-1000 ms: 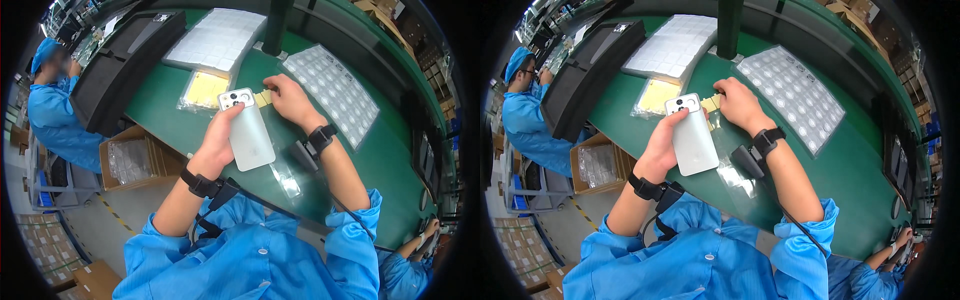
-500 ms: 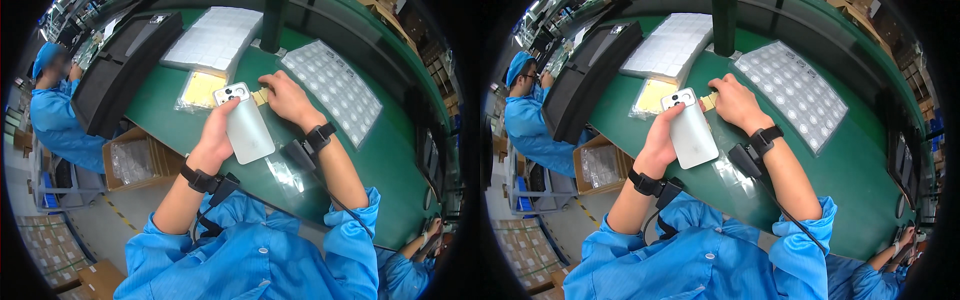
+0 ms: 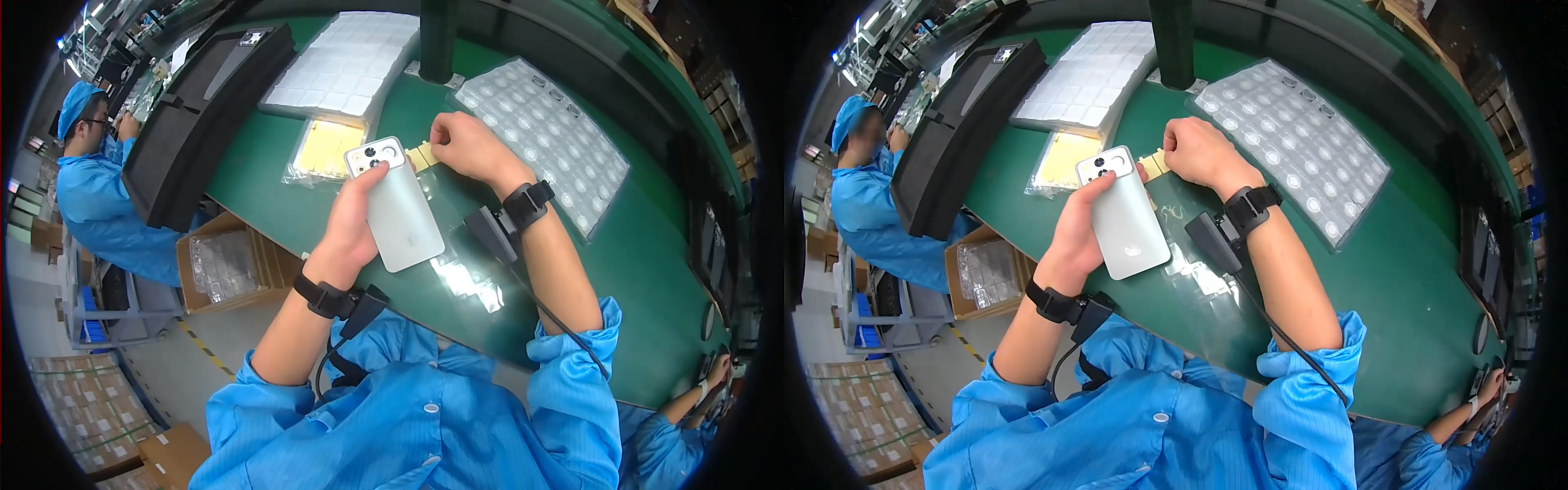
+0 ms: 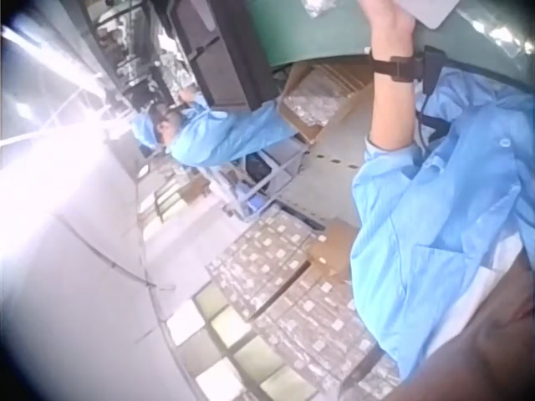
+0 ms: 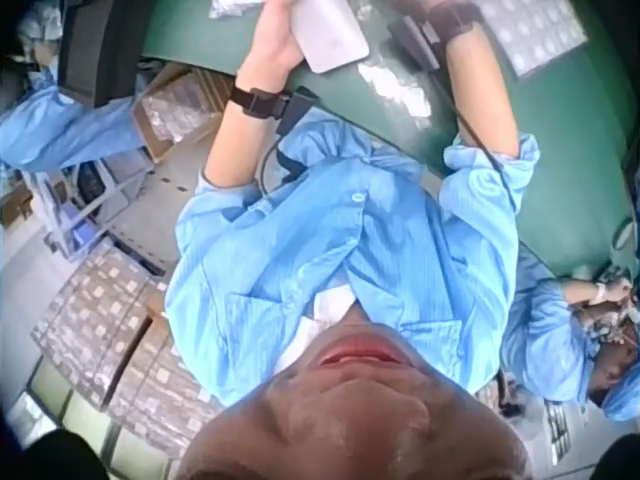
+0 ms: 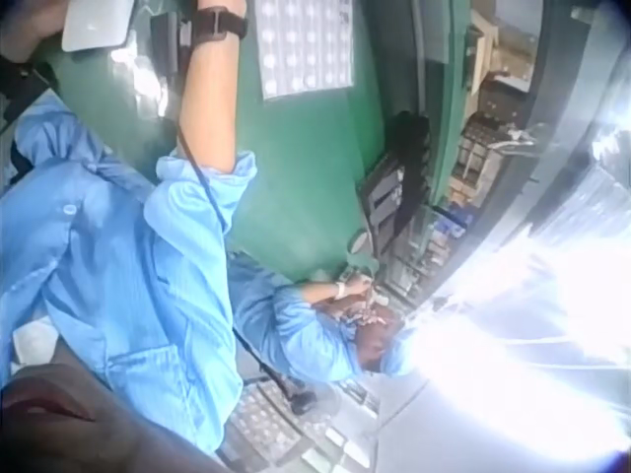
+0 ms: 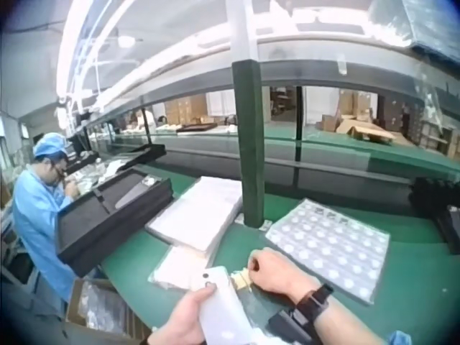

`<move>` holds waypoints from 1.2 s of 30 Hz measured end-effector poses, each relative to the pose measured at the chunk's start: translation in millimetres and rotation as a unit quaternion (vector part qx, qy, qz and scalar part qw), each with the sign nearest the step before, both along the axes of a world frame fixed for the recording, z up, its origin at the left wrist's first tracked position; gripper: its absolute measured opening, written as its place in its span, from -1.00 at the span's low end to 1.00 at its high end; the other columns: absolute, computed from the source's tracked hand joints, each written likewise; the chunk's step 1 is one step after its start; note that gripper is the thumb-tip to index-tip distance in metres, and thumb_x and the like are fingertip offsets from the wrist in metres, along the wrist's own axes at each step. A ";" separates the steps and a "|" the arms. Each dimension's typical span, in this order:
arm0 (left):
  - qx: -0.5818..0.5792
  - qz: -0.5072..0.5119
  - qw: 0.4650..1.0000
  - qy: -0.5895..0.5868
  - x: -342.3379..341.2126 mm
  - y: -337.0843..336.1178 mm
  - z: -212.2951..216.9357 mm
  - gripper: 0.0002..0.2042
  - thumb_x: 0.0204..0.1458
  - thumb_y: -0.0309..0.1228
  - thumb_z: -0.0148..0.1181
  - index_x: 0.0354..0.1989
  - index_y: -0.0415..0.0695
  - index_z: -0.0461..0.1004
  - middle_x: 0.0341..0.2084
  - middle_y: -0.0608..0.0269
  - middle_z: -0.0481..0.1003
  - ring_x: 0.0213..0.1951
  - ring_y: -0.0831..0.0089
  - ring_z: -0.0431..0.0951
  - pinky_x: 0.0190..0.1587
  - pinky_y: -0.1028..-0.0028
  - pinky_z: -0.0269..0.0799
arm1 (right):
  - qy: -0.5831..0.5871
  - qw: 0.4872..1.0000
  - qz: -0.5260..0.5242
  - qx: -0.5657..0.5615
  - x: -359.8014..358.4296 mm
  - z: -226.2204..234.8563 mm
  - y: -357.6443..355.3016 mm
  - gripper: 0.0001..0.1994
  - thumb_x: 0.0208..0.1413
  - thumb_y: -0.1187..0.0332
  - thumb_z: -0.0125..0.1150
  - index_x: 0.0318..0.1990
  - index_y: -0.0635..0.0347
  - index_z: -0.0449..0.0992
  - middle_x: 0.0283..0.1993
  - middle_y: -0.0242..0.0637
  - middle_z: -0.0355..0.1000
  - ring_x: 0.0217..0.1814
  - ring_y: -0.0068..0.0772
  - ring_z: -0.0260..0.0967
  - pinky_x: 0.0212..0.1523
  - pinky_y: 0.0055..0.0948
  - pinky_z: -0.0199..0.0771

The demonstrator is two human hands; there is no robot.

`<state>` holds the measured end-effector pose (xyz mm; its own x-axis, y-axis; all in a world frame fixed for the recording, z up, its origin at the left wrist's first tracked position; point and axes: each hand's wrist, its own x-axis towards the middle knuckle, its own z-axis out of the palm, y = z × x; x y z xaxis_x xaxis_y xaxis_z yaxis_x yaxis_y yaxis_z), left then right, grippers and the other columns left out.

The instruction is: Applying labels and protective stickers to smartphone chassis components on an assembly line.

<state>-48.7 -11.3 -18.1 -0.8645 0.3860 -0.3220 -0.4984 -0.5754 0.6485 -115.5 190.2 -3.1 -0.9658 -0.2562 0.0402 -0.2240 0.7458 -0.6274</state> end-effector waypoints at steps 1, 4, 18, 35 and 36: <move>-0.003 -0.004 1.000 0.009 0.1 -1.0 -0.1 -0.61 0.20 -0.32 0.01 0.16 -0.25 0.31 -0.04 0.14 0.50 -0.12 0.30 0.57 -0.03 0.31 0.51 | -0.022 1.000 -0.005 0.004 -0.2 1.0 -0.7 -0.81 -0.04 0.43 0.18 -0.27 0.33 0.50 -0.31 -0.10 0.48 -0.21 -0.15 0.46 -0.14 -0.26 0.45; 0.007 -0.006 1.000 0.003 -0.7 -1.1 -0.5 -0.61 0.20 -0.32 0.02 0.15 -0.25 0.32 -0.05 0.13 0.51 -0.12 0.30 0.57 -0.02 0.31 0.51 | 0.037 0.999 -0.016 -0.020 3.1 -6.8 -0.3 -0.82 -0.04 0.43 0.19 -0.28 0.32 0.50 -0.32 -0.11 0.47 -0.21 -0.16 0.46 -0.13 -0.25 0.45; 0.023 -0.043 0.999 0.024 -4.6 -6.6 0.7 -0.58 0.19 -0.34 0.04 0.19 -0.26 0.27 0.03 0.06 0.48 -0.05 0.25 0.55 0.03 0.29 0.49 | 0.121 0.988 -0.083 0.035 22.9 -14.1 -12.1 -0.86 0.13 0.35 0.07 -0.27 0.16 0.53 -0.19 -0.17 0.42 -0.15 0.00 0.46 -0.15 -0.06 0.48; -0.005 -0.034 0.999 0.021 -1.2 -0.2 9.0 -0.56 0.17 -0.33 0.06 0.20 -0.26 0.26 0.02 0.09 0.48 -0.06 0.27 0.55 0.02 0.29 0.49 | 0.107 0.992 -0.001 0.068 7.0 -10.7 -1.2 -0.87 0.06 0.41 0.03 -0.31 0.22 0.49 -0.22 -0.08 0.44 -0.18 0.05 0.48 -0.16 0.00 0.48; -0.006 -0.035 0.999 0.026 -1.3 -1.1 8.8 -0.56 0.18 -0.34 0.05 0.20 -0.26 0.26 0.02 0.09 0.48 -0.06 0.27 0.55 0.02 0.29 0.49 | 0.116 0.991 -0.006 0.063 7.9 -11.7 -3.0 -0.87 0.08 0.40 0.02 -0.30 0.22 0.48 -0.23 -0.09 0.44 -0.19 0.05 0.47 -0.16 0.00 0.47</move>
<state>-50.0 -12.4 -9.4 -0.8508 0.4427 -0.2832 -0.5034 -0.5317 0.6811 -107.6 187.2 -14.8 -0.9375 -0.2616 0.2294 -0.3414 0.8184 -0.4622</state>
